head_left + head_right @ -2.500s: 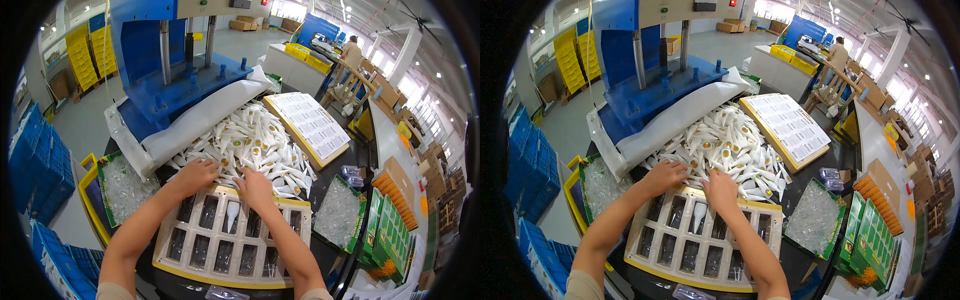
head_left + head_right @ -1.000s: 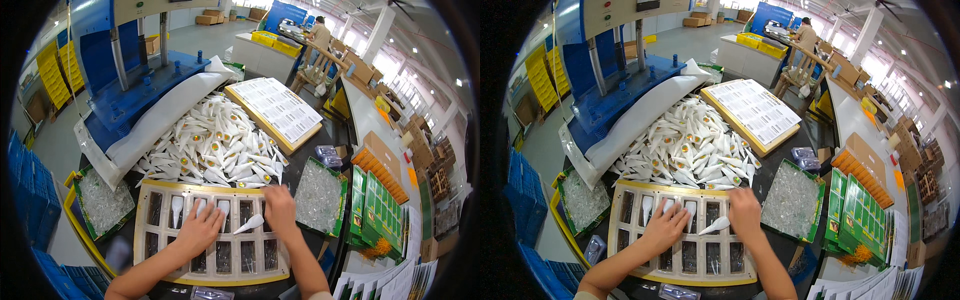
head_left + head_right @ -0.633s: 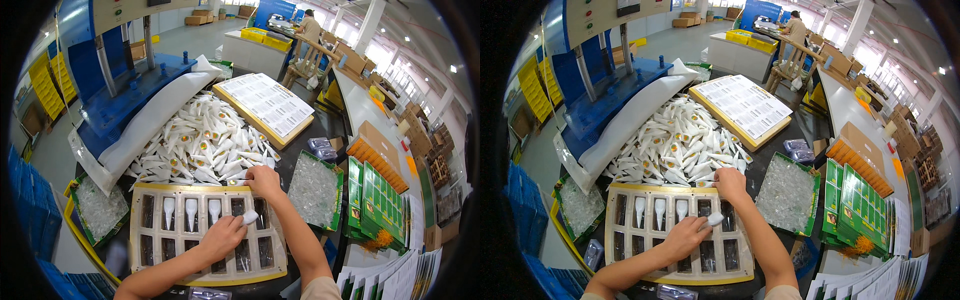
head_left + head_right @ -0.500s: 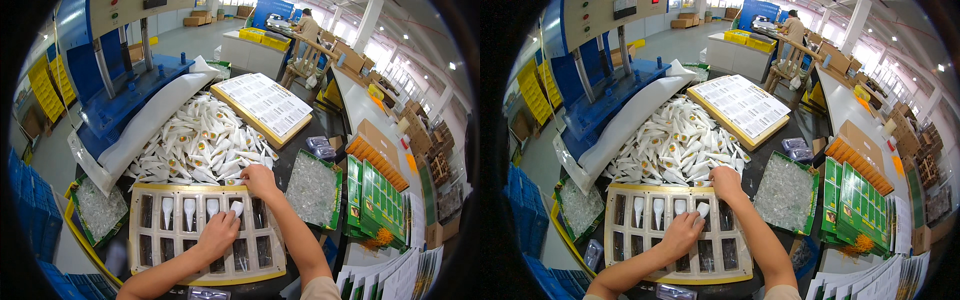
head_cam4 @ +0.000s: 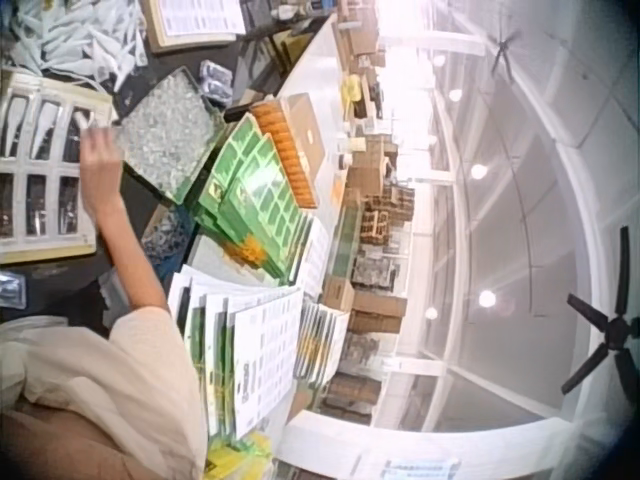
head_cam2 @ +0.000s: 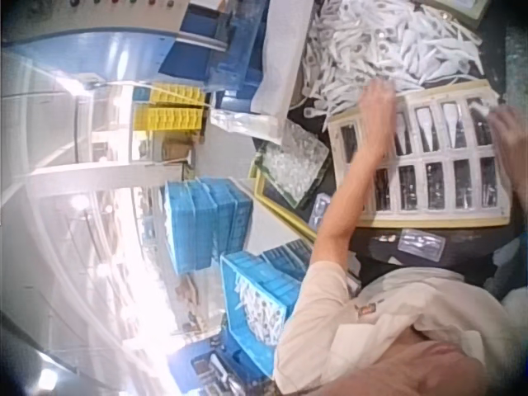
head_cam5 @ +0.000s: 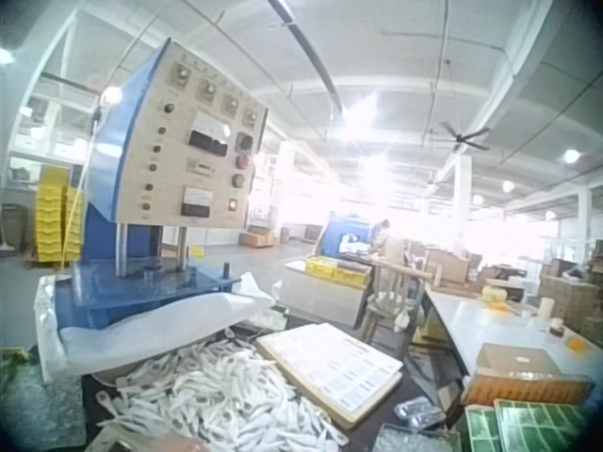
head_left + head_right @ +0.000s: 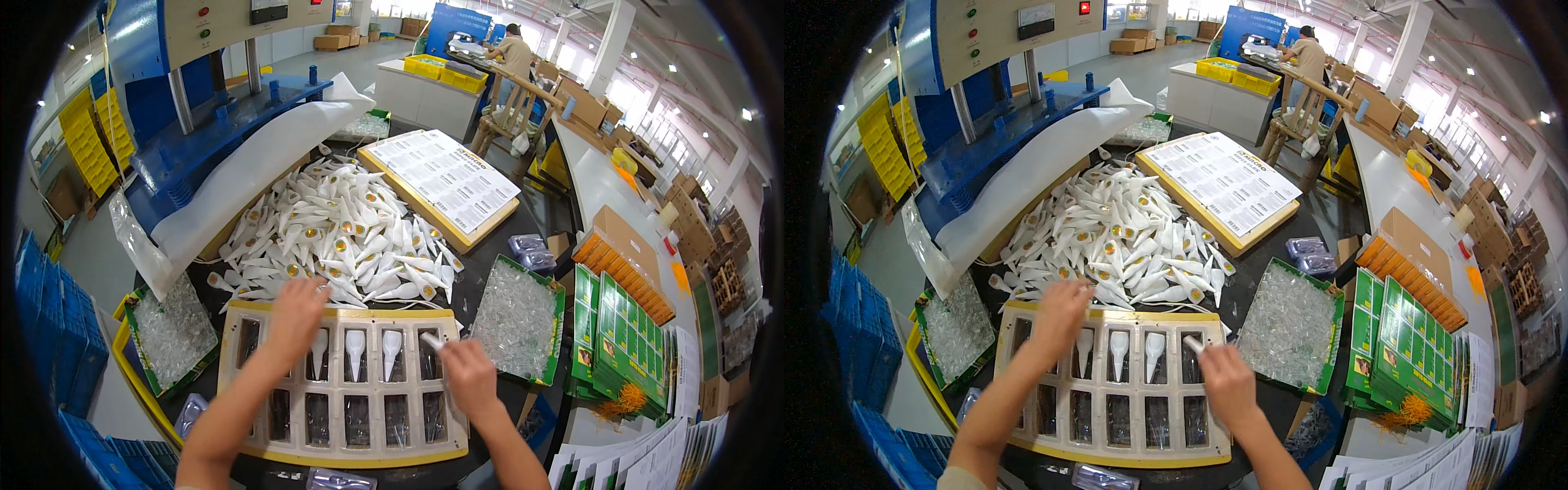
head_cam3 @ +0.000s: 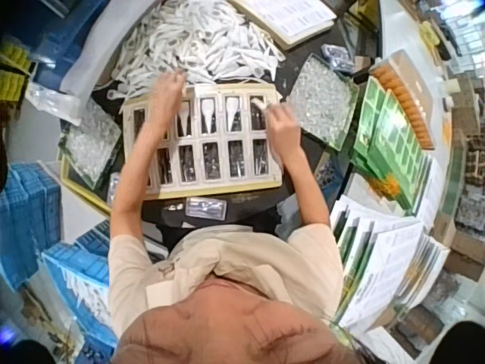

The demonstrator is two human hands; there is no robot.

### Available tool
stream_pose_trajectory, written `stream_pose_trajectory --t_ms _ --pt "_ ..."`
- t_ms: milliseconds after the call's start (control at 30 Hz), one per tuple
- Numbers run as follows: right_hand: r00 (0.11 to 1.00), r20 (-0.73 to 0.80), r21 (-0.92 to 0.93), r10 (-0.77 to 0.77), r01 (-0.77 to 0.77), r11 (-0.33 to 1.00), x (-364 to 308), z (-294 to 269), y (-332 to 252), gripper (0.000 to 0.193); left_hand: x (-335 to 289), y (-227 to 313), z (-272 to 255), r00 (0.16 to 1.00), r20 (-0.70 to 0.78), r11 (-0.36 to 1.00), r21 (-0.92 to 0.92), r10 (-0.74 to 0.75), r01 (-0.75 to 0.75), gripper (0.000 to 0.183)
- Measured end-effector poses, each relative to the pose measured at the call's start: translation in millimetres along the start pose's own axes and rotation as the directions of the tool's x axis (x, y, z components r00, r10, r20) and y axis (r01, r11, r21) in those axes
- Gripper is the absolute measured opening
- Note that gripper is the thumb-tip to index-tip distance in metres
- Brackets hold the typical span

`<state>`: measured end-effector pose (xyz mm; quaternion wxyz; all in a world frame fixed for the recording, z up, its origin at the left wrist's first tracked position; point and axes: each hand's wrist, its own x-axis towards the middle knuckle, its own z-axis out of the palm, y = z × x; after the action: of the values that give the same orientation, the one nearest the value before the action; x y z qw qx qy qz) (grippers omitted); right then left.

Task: The person places white light bulbs into a yellow foam tray, then covers the tray with a clear plastic sheet and a printed cardboard cover. The person repeats this process multiple times, stacking the finished packages on the table.

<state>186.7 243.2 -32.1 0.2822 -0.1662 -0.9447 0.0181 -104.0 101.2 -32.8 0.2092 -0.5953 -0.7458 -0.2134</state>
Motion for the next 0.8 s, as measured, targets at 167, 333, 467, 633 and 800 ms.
stream_pose_trajectory --t_ms 167,333,467,633,800 --pt "0.983 0.18 0.338 -0.021 -0.041 0.94 -11.7 0.1 -17.9 0.02 13.4 -52.9 -0.6 0.922 0.386 0.991 0.102 0.038 -0.084 0.021" --pt "0.909 0.224 0.508 0.352 -0.417 0.754 90.2 38.4 3.4 0.028 3.0 -67.7 0.7 0.943 0.332 0.998 0.044 0.025 -0.042 0.023" --pt "0.763 0.275 0.557 0.585 -0.622 0.551 158.0 144.8 49.0 0.036 -1.9 -47.0 -34.9 0.98 0.005 0.938 -0.289 -0.197 0.19 0.034" --pt "0.94 -0.037 0.618 0.339 -0.245 0.747 162.5 121.4 -39.5 0.012 -97.2 -31.2 -112.3 0.888 -0.181 0.845 -0.433 -0.422 0.314 0.038" --pt "0.839 -0.26 0.565 -0.478 0.534 0.629 128.1 83.7 -153.9 0.027 -176.3 20.5 -131.1 0.903 -0.22 0.929 -0.128 -0.369 0.348 0.018"
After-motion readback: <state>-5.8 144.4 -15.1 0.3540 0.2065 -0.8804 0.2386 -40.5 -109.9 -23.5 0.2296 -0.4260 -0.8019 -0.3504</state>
